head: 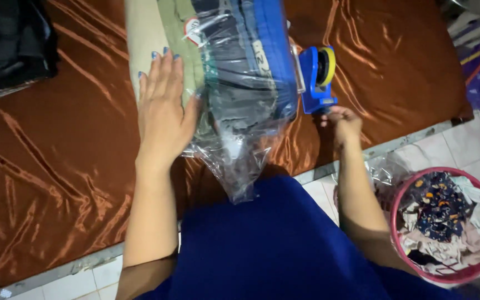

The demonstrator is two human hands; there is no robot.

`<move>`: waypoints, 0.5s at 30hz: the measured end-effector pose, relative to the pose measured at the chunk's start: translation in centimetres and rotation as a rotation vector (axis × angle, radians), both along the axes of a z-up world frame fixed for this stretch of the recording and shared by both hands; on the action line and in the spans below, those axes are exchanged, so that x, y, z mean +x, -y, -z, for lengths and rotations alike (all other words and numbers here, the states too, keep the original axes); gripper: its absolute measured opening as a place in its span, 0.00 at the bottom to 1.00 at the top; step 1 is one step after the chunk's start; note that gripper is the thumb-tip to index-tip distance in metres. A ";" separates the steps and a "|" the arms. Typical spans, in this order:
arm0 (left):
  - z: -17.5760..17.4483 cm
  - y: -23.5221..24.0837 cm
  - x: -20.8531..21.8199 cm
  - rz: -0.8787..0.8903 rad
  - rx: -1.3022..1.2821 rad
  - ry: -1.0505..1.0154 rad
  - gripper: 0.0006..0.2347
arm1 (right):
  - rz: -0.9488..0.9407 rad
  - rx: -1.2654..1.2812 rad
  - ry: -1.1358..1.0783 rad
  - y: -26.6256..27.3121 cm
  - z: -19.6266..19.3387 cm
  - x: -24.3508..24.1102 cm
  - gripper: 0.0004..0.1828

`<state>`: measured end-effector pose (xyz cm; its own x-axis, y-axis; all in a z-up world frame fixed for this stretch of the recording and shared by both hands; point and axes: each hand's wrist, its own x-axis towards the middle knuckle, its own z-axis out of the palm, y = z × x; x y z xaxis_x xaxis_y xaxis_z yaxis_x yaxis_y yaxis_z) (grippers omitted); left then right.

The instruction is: The recorder is wrapping a stack of folded clothes in plastic film and securing it with tape and a paper label.

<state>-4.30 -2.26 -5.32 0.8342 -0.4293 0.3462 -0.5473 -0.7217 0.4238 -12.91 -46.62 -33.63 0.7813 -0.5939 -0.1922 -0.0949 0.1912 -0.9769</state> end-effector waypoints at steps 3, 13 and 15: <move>-0.1 0.2 -0.2 -0.020 0.000 0.043 0.26 | 0.029 0.110 -0.077 -1.0 0.9 0.5 0.07; -0.4 0.5 -1.6 -0.100 -0.011 0.066 0.24 | -0.109 -0.212 -0.403 3.1 1.4 -0.8 0.08; -0.2 0.0 -2.7 -0.082 -0.020 0.037 0.27 | -0.239 -0.259 -0.432 3.8 -3.0 -1.3 0.12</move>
<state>-6.96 -2.30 -5.08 0.8530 -0.3526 0.3848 -0.5019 -0.7565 0.4192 -14.22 -50.39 -30.61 0.7827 -0.4801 -0.3960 -0.5083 -0.1260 -0.8519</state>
